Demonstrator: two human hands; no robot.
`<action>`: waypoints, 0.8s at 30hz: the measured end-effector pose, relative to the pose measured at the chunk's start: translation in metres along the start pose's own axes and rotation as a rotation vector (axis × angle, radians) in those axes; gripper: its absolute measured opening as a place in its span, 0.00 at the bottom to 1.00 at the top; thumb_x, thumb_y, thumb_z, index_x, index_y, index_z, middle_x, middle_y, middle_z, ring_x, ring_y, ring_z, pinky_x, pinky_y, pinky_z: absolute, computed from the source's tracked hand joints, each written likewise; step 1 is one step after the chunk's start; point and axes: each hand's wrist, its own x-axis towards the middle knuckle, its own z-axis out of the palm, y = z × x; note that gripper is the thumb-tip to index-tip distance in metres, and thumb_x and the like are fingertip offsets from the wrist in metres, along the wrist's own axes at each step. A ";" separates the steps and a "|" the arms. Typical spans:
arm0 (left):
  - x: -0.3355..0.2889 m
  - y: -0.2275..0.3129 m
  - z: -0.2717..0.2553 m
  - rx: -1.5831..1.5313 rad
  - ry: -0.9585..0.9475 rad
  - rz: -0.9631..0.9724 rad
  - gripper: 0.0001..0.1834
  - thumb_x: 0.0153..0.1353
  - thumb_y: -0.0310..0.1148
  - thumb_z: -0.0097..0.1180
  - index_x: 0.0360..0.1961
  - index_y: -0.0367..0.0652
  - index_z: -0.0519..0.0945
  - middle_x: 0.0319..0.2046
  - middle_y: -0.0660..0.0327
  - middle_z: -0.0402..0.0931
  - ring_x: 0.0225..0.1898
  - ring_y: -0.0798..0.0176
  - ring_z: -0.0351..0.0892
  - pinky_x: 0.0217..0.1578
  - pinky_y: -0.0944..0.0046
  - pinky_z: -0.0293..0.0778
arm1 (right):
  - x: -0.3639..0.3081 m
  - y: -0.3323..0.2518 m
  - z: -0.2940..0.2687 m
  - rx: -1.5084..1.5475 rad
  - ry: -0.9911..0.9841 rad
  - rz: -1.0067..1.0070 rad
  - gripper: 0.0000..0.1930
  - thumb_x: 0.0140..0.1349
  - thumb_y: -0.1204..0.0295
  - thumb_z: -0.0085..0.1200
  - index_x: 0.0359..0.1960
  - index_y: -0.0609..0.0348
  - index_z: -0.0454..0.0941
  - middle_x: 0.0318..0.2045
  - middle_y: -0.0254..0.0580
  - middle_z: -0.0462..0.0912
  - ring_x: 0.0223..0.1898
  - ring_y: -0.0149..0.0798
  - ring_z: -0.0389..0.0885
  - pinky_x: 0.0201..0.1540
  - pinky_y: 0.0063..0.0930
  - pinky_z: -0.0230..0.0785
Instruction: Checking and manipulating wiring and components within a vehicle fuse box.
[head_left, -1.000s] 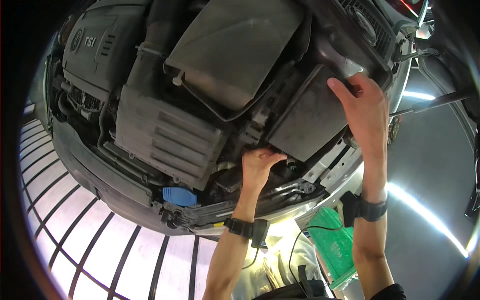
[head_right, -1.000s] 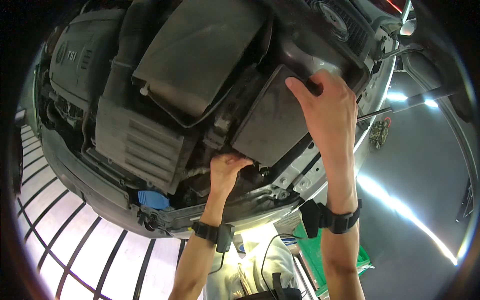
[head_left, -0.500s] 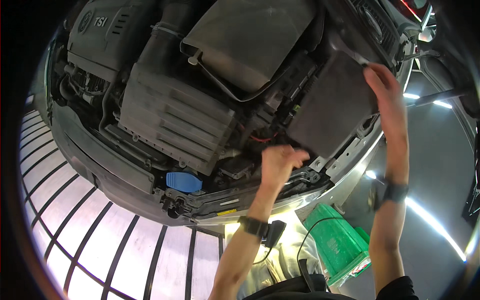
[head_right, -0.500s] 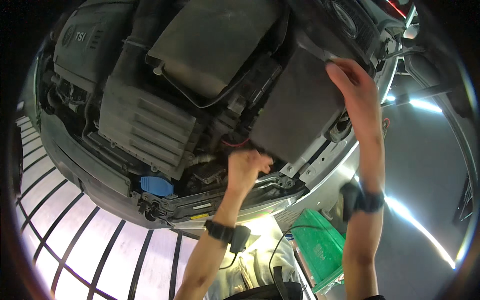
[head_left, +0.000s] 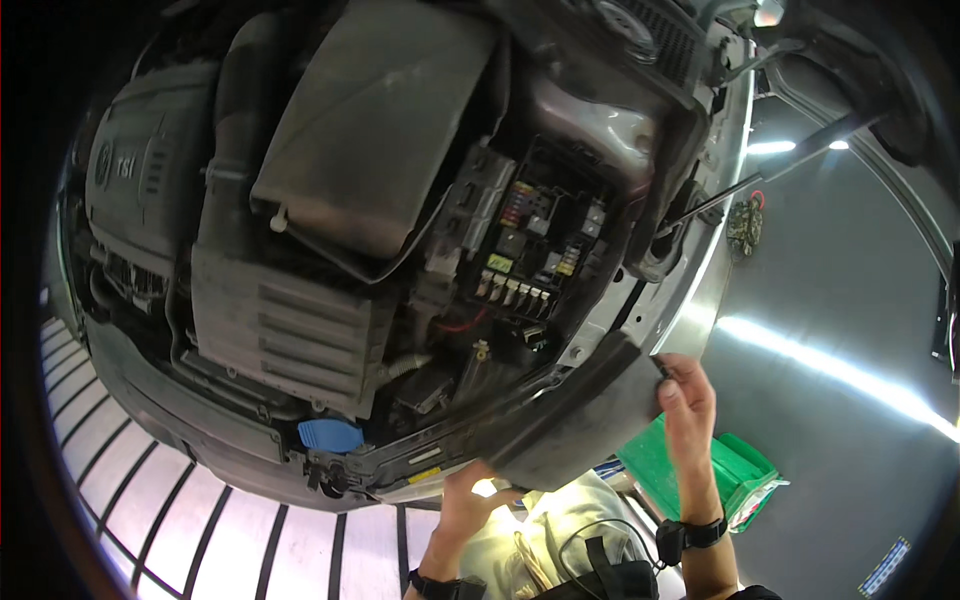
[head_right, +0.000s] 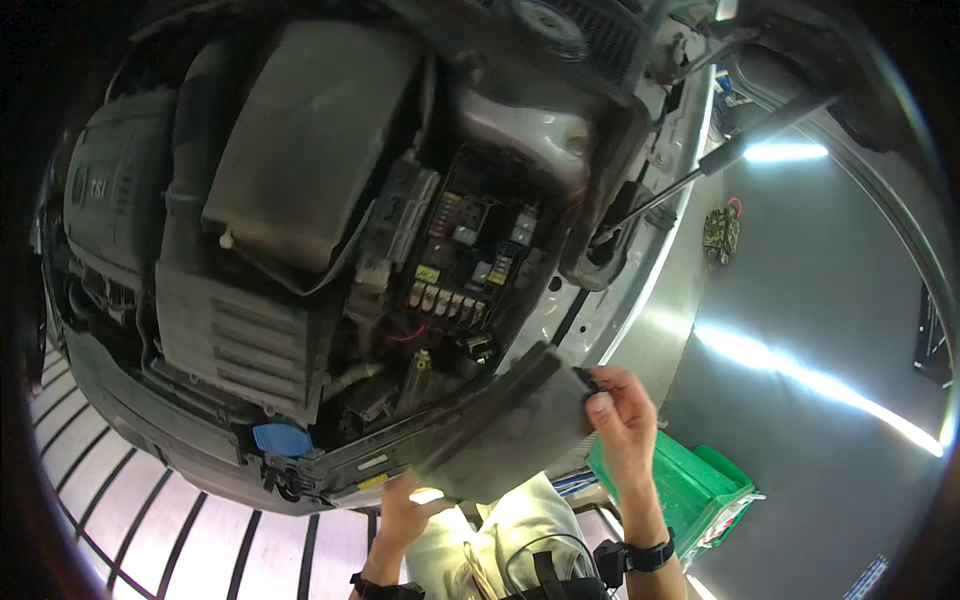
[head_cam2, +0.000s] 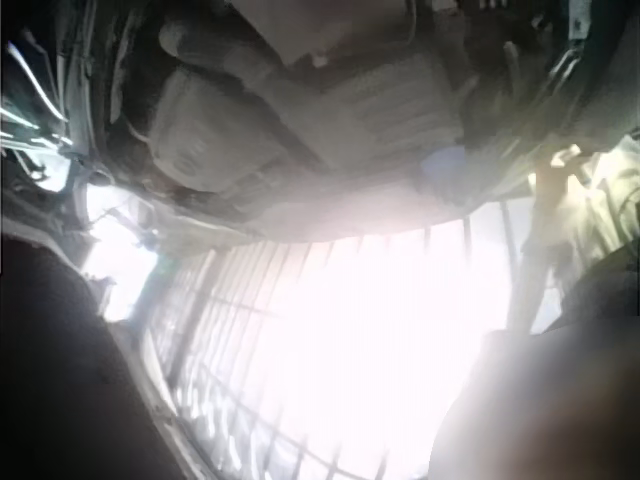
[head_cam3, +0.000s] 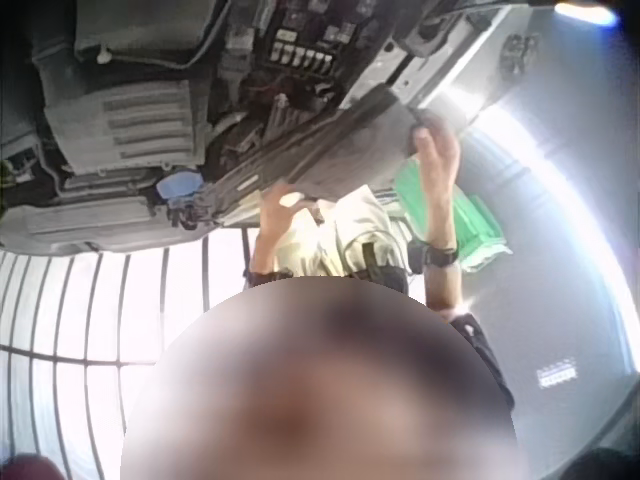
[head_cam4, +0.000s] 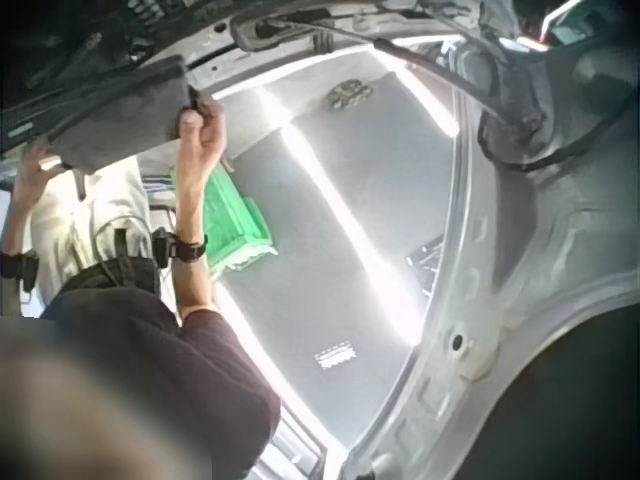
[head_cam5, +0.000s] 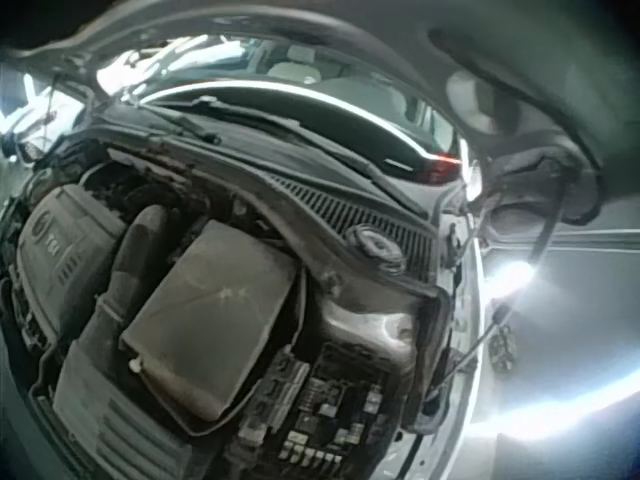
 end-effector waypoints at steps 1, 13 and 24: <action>-0.004 -0.003 -0.010 0.021 -0.002 0.010 0.28 0.48 0.29 0.81 0.52 0.37 0.85 0.46 0.54 0.88 0.46 0.62 0.87 0.50 0.61 0.80 | 0.000 0.004 0.007 -0.013 -0.034 -0.018 0.22 0.72 0.66 0.64 0.60 0.68 0.76 0.51 0.35 0.81 0.50 0.26 0.76 0.52 0.20 0.68; -0.016 -0.012 -0.054 -0.262 0.173 -0.097 0.39 0.45 0.11 0.71 0.63 0.31 0.75 0.52 0.54 0.86 0.53 0.59 0.85 0.58 0.57 0.78 | -0.014 0.009 0.040 0.015 -0.182 -0.162 0.30 0.73 0.52 0.59 0.58 0.74 0.78 0.59 0.59 0.77 0.62 0.48 0.77 0.66 0.41 0.67; 0.134 0.133 -0.168 -0.612 0.831 0.426 0.28 0.79 0.49 0.53 0.66 0.37 0.70 0.59 0.52 0.74 0.55 0.57 0.75 0.58 0.51 0.73 | 0.010 0.008 0.026 -0.116 -0.078 -0.203 0.26 0.76 0.54 0.52 0.54 0.71 0.82 0.49 0.52 0.88 0.52 0.45 0.85 0.57 0.36 0.74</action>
